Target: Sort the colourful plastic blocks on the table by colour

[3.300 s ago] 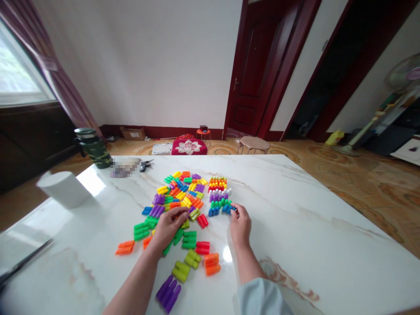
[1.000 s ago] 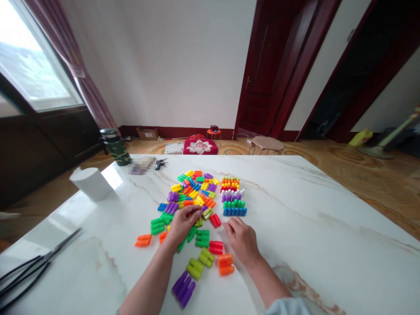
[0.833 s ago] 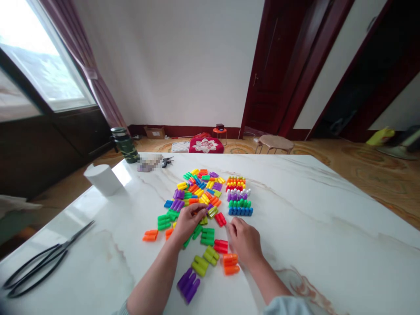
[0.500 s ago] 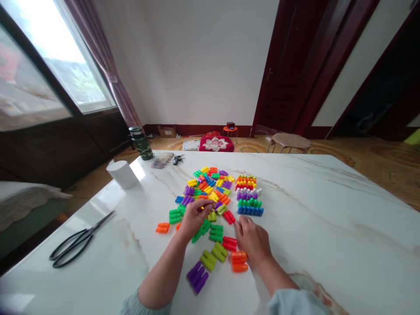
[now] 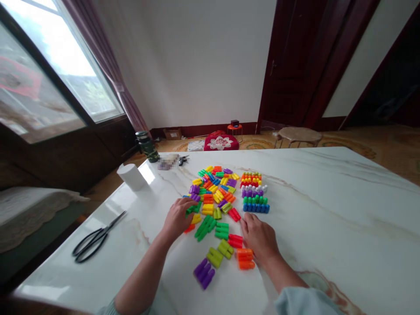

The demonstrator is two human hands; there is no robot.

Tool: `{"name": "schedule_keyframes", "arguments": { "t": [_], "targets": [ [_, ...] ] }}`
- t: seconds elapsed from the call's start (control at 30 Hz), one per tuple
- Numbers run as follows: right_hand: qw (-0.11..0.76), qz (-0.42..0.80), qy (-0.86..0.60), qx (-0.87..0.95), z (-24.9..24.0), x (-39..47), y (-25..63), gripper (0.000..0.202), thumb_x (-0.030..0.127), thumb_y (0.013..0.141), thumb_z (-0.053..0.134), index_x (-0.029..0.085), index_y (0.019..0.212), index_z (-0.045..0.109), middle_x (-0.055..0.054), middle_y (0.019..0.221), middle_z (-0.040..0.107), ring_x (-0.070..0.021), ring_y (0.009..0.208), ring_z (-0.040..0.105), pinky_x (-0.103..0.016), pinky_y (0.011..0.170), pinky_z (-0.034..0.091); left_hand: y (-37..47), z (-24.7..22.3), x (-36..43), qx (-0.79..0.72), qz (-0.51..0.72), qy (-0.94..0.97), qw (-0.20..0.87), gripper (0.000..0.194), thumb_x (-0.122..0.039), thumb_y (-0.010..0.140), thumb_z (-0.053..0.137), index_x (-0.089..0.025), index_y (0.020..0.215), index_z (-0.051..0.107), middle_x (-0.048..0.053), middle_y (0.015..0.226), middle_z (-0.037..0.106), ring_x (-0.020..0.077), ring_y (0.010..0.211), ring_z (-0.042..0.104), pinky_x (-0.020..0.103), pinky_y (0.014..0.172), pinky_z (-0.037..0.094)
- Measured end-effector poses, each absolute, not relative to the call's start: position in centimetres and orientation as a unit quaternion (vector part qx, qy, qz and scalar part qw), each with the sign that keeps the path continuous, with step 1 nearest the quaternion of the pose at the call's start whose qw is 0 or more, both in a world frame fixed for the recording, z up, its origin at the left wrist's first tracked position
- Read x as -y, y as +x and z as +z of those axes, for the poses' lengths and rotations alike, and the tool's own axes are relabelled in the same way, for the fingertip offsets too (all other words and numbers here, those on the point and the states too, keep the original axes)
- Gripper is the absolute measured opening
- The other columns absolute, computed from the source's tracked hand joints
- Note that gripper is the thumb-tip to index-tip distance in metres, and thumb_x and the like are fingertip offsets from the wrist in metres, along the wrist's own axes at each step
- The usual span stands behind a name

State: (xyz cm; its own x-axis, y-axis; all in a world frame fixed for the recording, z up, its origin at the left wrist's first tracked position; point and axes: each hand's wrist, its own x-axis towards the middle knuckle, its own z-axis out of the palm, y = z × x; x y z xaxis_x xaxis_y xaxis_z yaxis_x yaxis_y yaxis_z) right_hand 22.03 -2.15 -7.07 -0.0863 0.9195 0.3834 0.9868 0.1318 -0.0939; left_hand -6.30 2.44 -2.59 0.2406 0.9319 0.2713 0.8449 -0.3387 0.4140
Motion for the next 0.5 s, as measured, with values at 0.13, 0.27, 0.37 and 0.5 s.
{"name": "schedule_keyframes", "arguments": {
  "t": [0.13,0.27,0.37,0.5],
  "targets": [
    [0.175,-0.096,-0.654,0.730,-7.1,2.2,22.0,0.026,0.032,0.096,0.040,0.021,0.081,0.060,-0.001,0.080,0.069,-0.0116,0.056,0.059,-0.026,0.051,0.024,-5.9,-2.2,-3.1,-0.557,0.206,0.797,0.109,0.056,-0.007,0.069,0.056,-0.027,0.121,0.066,0.005,0.123,0.062,0.0250,0.113,0.055,0.037,0.100,0.044],
    [0.173,-0.086,-0.659,0.727,-7.1,2.2,22.0,0.025,0.031,0.096,0.041,0.021,0.082,0.059,-0.001,0.081,0.070,-0.0118,0.059,0.061,-0.026,0.052,0.025,-6.3,-1.5,-3.6,-0.553,0.164,0.807,0.127,0.065,-0.003,0.064,0.051,-0.027,0.123,0.064,0.005,0.119,0.060,0.0218,0.110,0.058,0.031,0.095,0.047],
    [0.170,-0.082,-0.661,0.726,-7.0,2.2,21.9,0.025,0.031,0.096,0.041,0.022,0.083,0.059,-0.001,0.081,0.071,-0.0122,0.059,0.061,-0.026,0.052,0.025,-6.9,-1.3,-4.1,-0.540,0.145,0.820,0.125,0.062,-0.004,0.064,0.052,-0.027,0.120,0.066,0.006,0.116,0.062,0.0233,0.112,0.057,0.032,0.097,0.047],
    [0.163,-0.083,-0.665,0.724,-6.7,2.2,21.8,0.024,0.029,0.096,0.041,0.021,0.083,0.060,-0.001,0.082,0.071,-0.0122,0.059,0.061,-0.027,0.052,0.026,-7.7,-1.4,-5.0,-0.489,0.139,0.847,0.153,0.059,-0.010,0.066,0.062,-0.029,0.121,0.067,0.006,0.126,0.061,0.0271,0.114,0.056,0.036,0.100,0.045]
  ]
}}
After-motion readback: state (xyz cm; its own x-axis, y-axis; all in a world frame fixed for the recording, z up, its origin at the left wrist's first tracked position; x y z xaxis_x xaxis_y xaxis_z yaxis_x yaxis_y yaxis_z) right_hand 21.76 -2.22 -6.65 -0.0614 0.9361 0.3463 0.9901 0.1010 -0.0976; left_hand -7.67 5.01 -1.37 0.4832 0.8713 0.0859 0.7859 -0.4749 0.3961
